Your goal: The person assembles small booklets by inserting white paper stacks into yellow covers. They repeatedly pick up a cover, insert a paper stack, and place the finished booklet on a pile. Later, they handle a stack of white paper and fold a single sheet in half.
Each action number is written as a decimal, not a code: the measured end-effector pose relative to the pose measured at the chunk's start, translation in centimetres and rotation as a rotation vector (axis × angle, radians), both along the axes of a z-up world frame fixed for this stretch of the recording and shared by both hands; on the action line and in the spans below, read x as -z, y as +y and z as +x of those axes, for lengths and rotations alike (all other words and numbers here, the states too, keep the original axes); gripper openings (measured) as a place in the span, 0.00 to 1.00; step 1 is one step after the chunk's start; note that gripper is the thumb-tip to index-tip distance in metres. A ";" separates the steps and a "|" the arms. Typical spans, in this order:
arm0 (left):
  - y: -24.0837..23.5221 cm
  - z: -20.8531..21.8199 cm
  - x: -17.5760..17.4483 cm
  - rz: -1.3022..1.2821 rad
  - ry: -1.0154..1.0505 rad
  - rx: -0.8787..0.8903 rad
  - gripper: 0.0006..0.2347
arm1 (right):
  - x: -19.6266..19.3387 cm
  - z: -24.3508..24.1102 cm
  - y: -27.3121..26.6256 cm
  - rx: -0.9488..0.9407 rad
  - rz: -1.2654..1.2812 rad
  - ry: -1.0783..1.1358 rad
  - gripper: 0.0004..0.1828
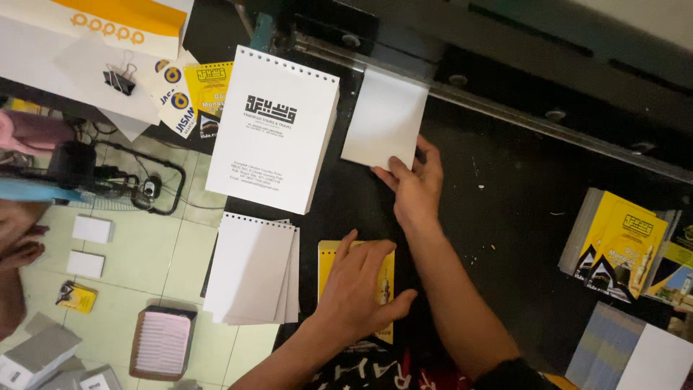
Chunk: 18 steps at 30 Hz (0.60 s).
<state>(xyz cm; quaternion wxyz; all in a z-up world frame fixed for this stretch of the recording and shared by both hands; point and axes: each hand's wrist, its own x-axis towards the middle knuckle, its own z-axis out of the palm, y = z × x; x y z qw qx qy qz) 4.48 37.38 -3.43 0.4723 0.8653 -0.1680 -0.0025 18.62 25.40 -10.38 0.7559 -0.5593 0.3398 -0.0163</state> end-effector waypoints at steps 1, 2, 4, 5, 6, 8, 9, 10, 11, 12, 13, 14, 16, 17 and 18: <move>-0.1 -0.1 0.0 0.006 -0.009 -0.001 0.28 | -0.4 0.0 0.0 0.005 0.006 0.030 0.32; -0.1 0.0 0.0 0.012 -0.019 -0.006 0.28 | -0.9 0.1 0.0 0.008 0.012 0.058 0.33; -0.1 -0.1 -0.2 -0.013 -0.025 -0.009 0.28 | -0.5 0.3 -0.5 0.020 0.061 0.055 0.35; 0.0 -0.1 -0.2 -0.040 -0.023 -0.011 0.27 | -0.3 0.3 -0.8 0.034 0.109 0.059 0.37; 0.0 -0.1 -0.3 -0.037 -0.023 -0.014 0.27 | -0.7 0.6 -0.8 0.031 0.111 0.060 0.37; 0.1 -0.1 -0.4 -0.058 -0.053 -0.027 0.27 | -1.4 1.3 -0.9 0.041 0.097 0.049 0.33; 0.2 0.0 -0.5 -0.057 -0.054 -0.027 0.27 | -1.7 1.5 -0.7 0.041 0.097 0.048 0.33; 0.2 0.0 -0.5 -0.056 -0.025 -0.018 0.27 | -2.0 1.5 -0.7 0.035 0.083 0.063 0.33; 0.2 0.1 -0.6 -0.054 0.004 -0.009 0.26 | -2.3 1.5 -0.7 0.029 0.068 0.078 0.34; 0.0 0.1 -0.5 -0.057 0.007 -0.008 0.26 | -1.7 1.3 -0.7 0.030 0.065 0.081 0.34; -0.1 0.1 -0.4 -0.068 0.012 -0.001 0.26 | -1.2 1.1 -0.8 0.042 0.085 0.061 0.34; -0.1 0.0 -0.3 -0.077 0.018 0.003 0.27 | -0.6 0.8 -0.7 0.052 0.108 0.042 0.34; -0.1 0.0 -0.3 -0.072 0.012 0.008 0.27 | 0.5 0.6 -0.6 0.055 0.125 0.049 0.34; -0.1 0.0 -0.4 -0.067 0.002 0.013 0.27 | 0.9 0.4 -0.6 0.058 0.141 0.053 0.35; 0.0 0.0 -0.2 -0.063 0.003 0.012 0.27 | 1.3 0.4 -0.5 0.056 0.145 0.054 0.35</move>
